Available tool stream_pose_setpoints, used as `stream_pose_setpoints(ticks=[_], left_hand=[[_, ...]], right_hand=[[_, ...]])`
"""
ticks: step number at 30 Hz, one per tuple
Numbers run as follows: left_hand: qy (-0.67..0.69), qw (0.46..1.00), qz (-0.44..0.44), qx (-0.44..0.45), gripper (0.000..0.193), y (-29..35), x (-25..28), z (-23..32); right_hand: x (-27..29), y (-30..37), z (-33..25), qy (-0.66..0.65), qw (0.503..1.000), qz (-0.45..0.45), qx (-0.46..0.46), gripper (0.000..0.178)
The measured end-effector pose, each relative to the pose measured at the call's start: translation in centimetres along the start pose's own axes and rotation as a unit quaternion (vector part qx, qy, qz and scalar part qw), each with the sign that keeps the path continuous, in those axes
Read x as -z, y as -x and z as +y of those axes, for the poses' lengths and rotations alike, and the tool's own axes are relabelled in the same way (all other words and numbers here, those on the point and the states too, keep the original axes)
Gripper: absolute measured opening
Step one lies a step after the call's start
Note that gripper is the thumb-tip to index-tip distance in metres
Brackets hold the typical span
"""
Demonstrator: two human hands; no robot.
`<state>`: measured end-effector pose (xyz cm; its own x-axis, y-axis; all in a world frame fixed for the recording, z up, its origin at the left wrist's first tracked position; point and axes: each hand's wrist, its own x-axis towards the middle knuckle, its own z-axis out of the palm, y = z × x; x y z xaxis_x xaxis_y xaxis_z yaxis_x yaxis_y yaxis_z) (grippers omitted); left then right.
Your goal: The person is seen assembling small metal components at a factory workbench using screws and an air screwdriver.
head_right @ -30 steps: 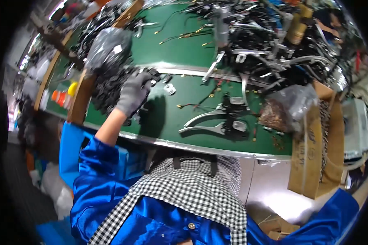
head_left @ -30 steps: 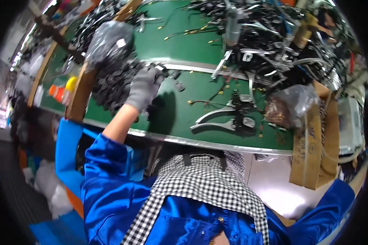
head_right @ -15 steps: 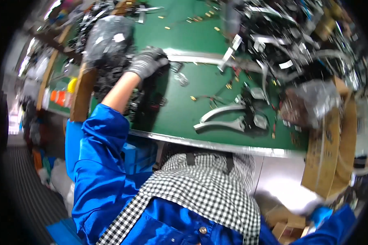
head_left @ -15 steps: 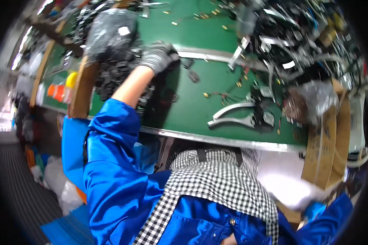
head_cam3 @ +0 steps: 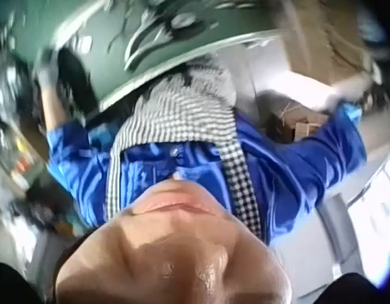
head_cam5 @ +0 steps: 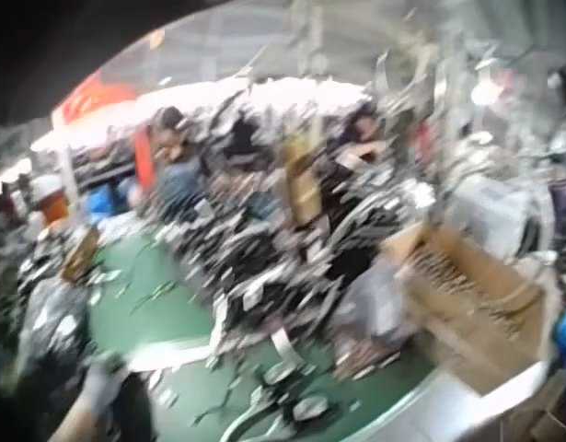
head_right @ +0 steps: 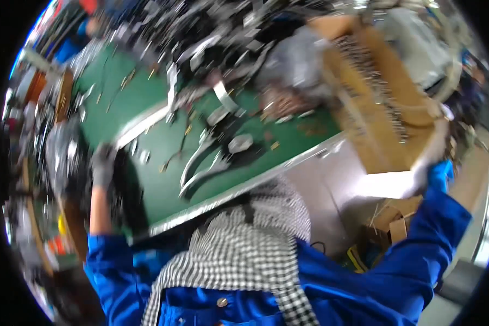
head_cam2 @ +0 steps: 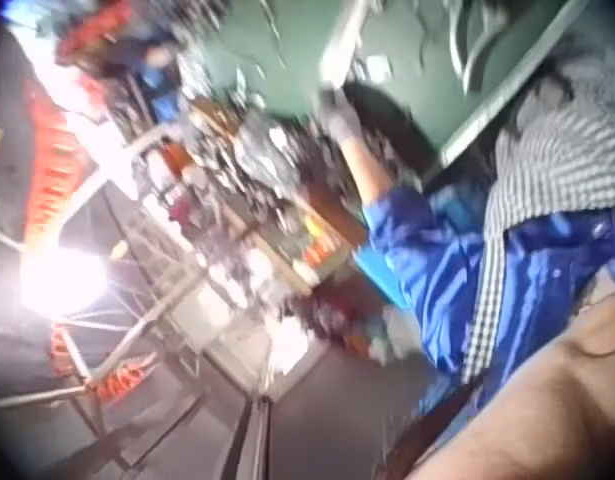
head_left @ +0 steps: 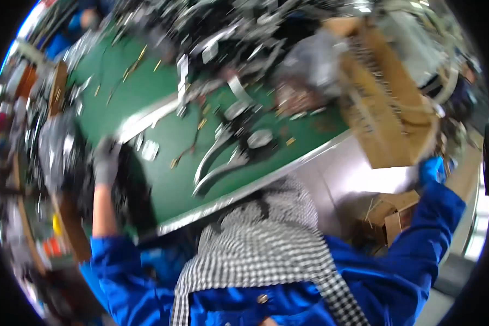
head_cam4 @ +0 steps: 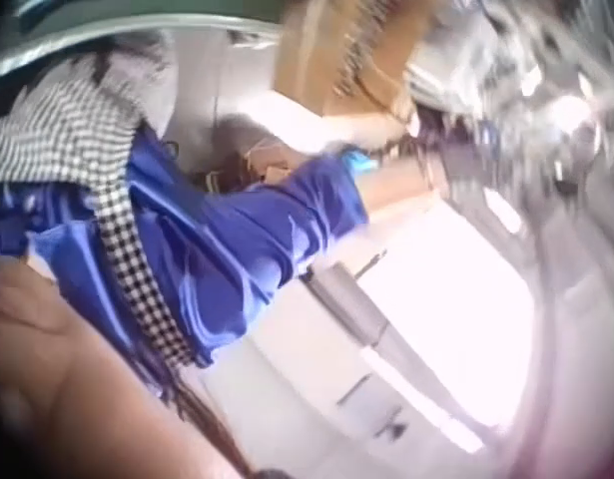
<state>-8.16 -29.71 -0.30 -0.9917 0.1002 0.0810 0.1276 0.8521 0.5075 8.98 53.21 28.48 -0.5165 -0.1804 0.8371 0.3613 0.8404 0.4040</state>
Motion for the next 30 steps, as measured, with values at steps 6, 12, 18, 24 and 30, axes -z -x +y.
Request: stream_pose_setpoints(ticks=[6, 12, 18, 24, 30], left_hand=[[0.153, 0.979, 0.134, -0.018, 0.044, 2.4, -2.4, -3.6], [0.124, 0.982, 0.132, 0.055, 0.043, 1.3, -0.9, 0.8], [0.082, 0.984, 0.156, 0.010, 0.041, -0.6, -1.9, 3.3], [0.232, 0.962, 0.134, 0.048, 0.038, -1.7, -3.6, 0.5], [0.180, 0.968, 0.173, 0.017, 0.033, -0.6, -3.7, -0.3]], right_hand=[[-1.6, 2.6, 11.2, 0.280, 0.923, -0.248, -0.086, 0.025], [-6.7, 3.4, 11.3, -0.482, 0.585, -0.067, -0.649, 0.023], [-8.5, -0.4, 9.9, -0.398, 0.657, -0.106, -0.631, 0.021], [-13.4, 1.0, 16.9, -0.785, 0.174, -0.051, -0.593, 0.031], [-17.3, 2.4, 17.3, -0.489, 0.513, 0.013, -0.705, 0.029]])
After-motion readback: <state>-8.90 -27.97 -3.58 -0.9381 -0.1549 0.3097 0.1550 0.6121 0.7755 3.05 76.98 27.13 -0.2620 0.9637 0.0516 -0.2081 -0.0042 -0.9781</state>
